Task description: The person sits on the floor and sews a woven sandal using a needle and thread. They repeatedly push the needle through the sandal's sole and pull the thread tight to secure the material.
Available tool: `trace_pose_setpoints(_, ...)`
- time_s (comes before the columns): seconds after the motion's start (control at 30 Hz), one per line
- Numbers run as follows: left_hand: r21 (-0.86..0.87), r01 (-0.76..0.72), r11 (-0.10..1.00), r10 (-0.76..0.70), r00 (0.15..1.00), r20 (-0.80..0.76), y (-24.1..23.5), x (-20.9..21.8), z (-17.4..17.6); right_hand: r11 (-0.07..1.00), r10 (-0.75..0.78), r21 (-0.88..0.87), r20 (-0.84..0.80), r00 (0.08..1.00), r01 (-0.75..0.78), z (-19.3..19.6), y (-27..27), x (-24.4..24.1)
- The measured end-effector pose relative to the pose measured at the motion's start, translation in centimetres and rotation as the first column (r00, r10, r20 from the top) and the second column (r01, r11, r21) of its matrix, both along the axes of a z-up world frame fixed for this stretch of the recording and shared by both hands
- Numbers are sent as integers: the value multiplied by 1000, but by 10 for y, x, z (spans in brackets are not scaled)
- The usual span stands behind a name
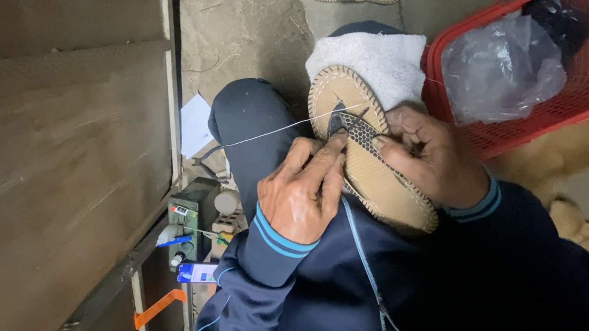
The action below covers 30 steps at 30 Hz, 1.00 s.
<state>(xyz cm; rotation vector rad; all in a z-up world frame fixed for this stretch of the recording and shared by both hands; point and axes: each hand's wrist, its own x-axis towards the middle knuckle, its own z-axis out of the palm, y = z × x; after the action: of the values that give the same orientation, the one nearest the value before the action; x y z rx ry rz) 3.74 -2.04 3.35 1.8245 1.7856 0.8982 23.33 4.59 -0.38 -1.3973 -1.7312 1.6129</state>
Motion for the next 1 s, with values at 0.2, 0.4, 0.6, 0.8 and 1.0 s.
trace_pose_setpoints(0.2, -3, 13, 1000, -13, 999, -29, 1, -8, -2, 993, -79, 92, -2, 997, 79, -11, -13, 1)
trace_pose_setpoints(0.4, -138, 124, 983, -111, 989, 97, -3, -50, -20, 826, -112, 553, 343, 933, -104, 8, -24, -41)
trace_pose_setpoints(0.6, -139, 180, 974, -141, 957, 255, -11, -83, -30, 800, 16, 550, 378, 926, -238, -5, -32, -60)
trace_pose_setpoints(0.8, -168, 262, 950, -220, 947, 234, 3, -90, -39, 769, 24, 550, 485, 874, -326, -7, -23, -65)
trace_pose_setpoints(1.0, -141, 405, 903, -401, 914, 55, 27, -95, -36, 711, 5, 628, 446, 895, -317, -5, -19, -64)
